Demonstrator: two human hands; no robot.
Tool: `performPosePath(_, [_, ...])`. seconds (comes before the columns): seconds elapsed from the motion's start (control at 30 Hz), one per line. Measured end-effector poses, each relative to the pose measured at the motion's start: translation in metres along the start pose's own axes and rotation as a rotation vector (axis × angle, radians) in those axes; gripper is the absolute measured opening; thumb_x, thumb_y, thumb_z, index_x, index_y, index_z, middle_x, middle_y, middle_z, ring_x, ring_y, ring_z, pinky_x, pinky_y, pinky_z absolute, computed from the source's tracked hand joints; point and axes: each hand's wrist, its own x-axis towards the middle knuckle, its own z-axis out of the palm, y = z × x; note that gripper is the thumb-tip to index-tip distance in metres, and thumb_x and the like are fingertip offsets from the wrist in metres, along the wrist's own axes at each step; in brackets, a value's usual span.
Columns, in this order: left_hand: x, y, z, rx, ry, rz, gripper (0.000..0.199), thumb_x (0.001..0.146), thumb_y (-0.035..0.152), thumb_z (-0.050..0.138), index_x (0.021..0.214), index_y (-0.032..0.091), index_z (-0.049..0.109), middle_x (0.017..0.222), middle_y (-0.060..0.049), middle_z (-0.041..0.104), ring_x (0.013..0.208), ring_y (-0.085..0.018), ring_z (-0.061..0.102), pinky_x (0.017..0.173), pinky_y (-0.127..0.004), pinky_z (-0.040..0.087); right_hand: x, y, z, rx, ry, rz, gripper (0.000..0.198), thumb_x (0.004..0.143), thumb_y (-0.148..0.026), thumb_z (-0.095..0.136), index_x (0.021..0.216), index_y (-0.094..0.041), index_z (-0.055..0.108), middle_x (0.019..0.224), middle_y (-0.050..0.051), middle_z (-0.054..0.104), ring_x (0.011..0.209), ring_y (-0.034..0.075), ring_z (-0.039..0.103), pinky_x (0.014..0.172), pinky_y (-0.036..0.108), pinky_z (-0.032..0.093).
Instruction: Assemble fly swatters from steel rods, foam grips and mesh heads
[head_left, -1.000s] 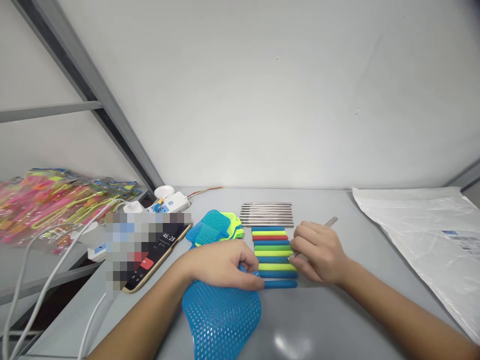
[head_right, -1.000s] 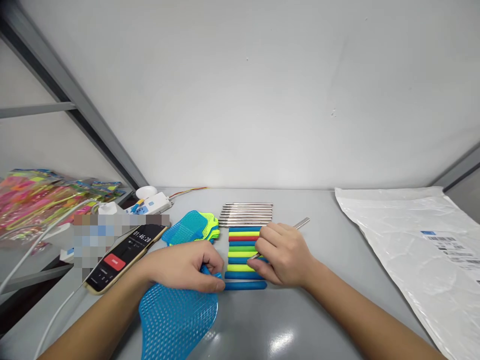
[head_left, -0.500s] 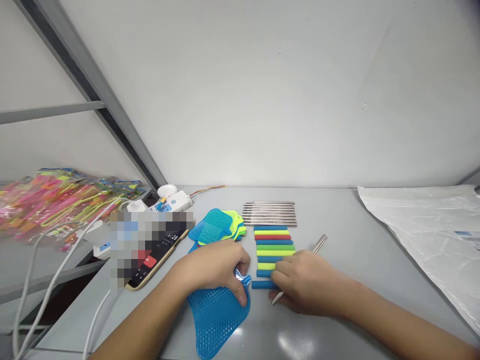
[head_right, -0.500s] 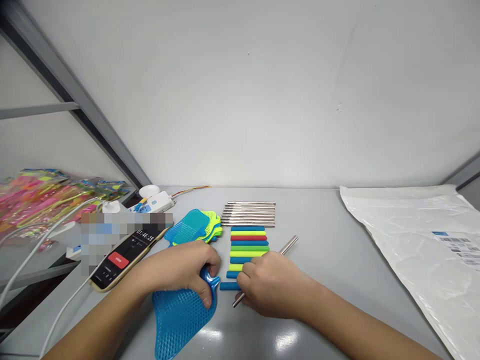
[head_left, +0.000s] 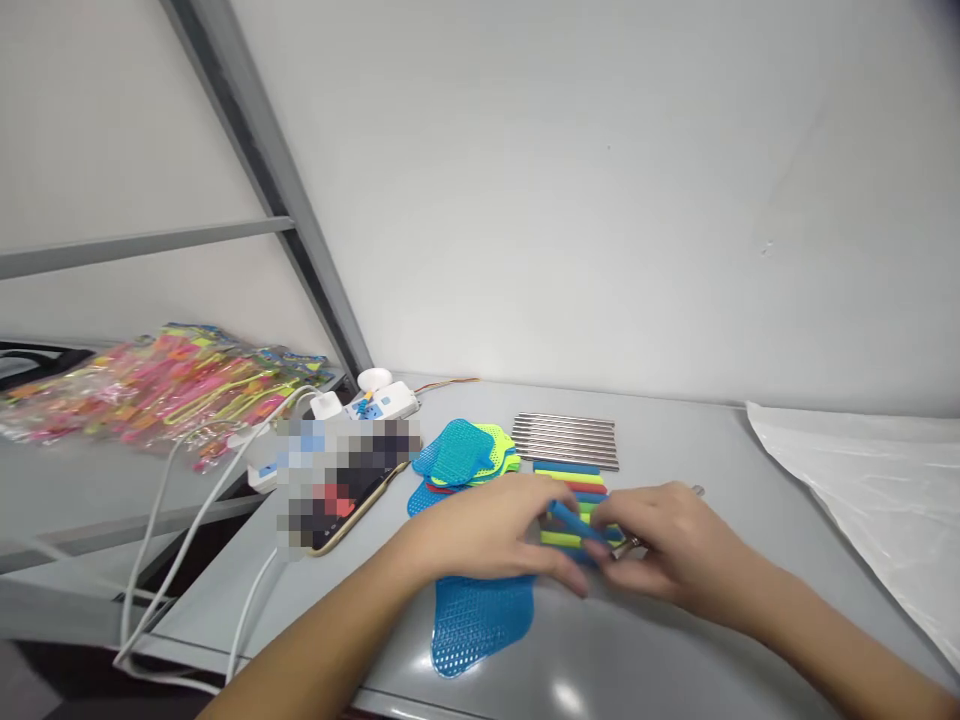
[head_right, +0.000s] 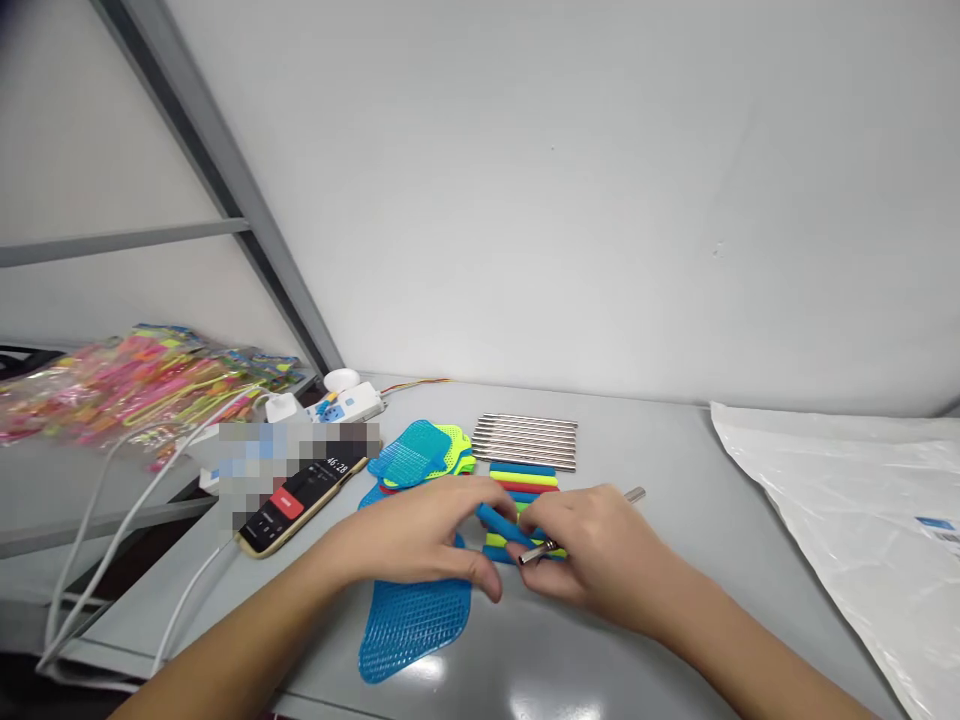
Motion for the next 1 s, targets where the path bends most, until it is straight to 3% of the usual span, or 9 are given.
performPosePath(0.1, [0.004,0.009,0.018,-0.245,0.168,0.102,0.023,0.094,0.038,0.048,0.100,0.019,0.060,0.099,-0.004,0.064,0.090,-0.017,0.058,0.081,-0.028,0.042,0.007,-0.008,0.004,0.084,0.070,-0.005,0.008,0.076,-0.013,0.057,0.079,-0.020,0.055,0.063,-0.003,0.057,0.052,0.010,0.047,0.050,0.023,0.031])
performPosePath(0.17, [0.006,0.010,0.033,-0.390,0.293,0.104,0.033,0.099,0.041,0.035,0.092,0.017,0.056,0.090,-0.004,0.061,0.084,-0.016,0.056,0.077,-0.028,0.042,0.011,-0.015,0.003,0.138,0.082,0.018,0.008,0.078,-0.013,0.056,0.079,-0.020,0.055,0.064,-0.003,0.057,0.053,0.010,0.046,0.050,0.023,0.032])
performPosePath(0.27, [0.009,0.008,0.050,-0.596,0.469,0.114,0.035,0.099,0.046,0.032,0.089,0.018,0.051,0.082,-0.002,0.057,0.078,-0.015,0.053,0.074,-0.027,0.042,0.015,-0.025,-0.012,0.321,0.072,0.178,0.005,0.084,-0.020,0.058,0.080,-0.021,0.058,0.061,-0.003,0.053,0.051,0.010,0.042,0.047,0.023,0.031])
performPosePath(0.33, [0.009,0.006,0.054,-0.705,0.516,0.108,0.033,0.098,0.047,0.034,0.090,0.019,0.049,0.072,0.001,0.052,0.069,-0.013,0.050,0.067,-0.026,0.041,0.019,-0.030,-0.027,0.529,0.189,0.302,0.013,0.087,-0.028,0.059,0.076,-0.022,0.060,0.056,-0.004,0.045,0.050,0.010,0.038,0.044,0.024,0.028])
performPosePath(0.4, [0.010,0.005,0.054,-0.701,0.521,0.079,0.031,0.097,0.048,0.037,0.090,0.020,0.048,0.065,0.004,0.045,0.062,-0.012,0.045,0.061,-0.025,0.038,0.026,-0.036,-0.044,0.805,0.413,0.359,0.026,0.091,-0.034,0.052,0.070,-0.022,0.059,0.051,-0.005,0.033,0.047,0.010,0.031,0.042,0.025,0.025])
performPosePath(0.47, [0.009,0.006,0.052,-0.581,0.533,0.050,0.031,0.097,0.047,0.040,0.086,0.019,0.049,0.065,0.005,0.043,0.061,-0.011,0.041,0.060,-0.024,0.034,0.037,-0.045,-0.059,1.066,0.611,0.327,0.036,0.094,-0.039,0.045,0.064,-0.022,0.056,0.050,-0.006,0.022,0.044,0.010,0.022,0.040,0.025,0.021])
performPosePath(0.57, [0.009,0.008,0.050,-0.410,0.533,0.030,0.030,0.097,0.044,0.040,0.083,0.019,0.051,0.065,0.005,0.045,0.061,-0.011,0.041,0.058,-0.024,0.031,0.057,-0.059,-0.074,1.239,0.744,0.244,0.041,0.094,-0.043,0.043,0.059,-0.022,0.051,0.049,-0.007,0.014,0.041,0.009,0.013,0.037,0.025,0.015])
performPosePath(0.7, [0.010,0.008,0.049,-0.350,0.507,0.033,0.027,0.097,0.040,0.039,0.084,0.019,0.049,0.065,0.005,0.047,0.060,-0.011,0.043,0.057,-0.024,0.031,0.076,-0.068,-0.075,1.260,0.772,0.199,0.043,0.093,-0.049,0.046,0.059,-0.022,0.047,0.049,-0.007,0.014,0.040,0.009,0.012,0.036,0.025,0.013])
performPosePath(1.0, [0.010,0.004,0.047,-0.320,0.459,0.005,0.029,0.097,0.041,0.040,0.077,0.020,0.041,0.066,0.004,0.046,0.061,-0.012,0.041,0.056,-0.025,0.028,0.085,-0.063,-0.061,1.281,0.633,0.215,0.047,0.092,-0.056,0.043,0.059,-0.022,0.046,0.049,-0.008,0.015,0.040,0.009,0.011,0.036,0.025,0.014])
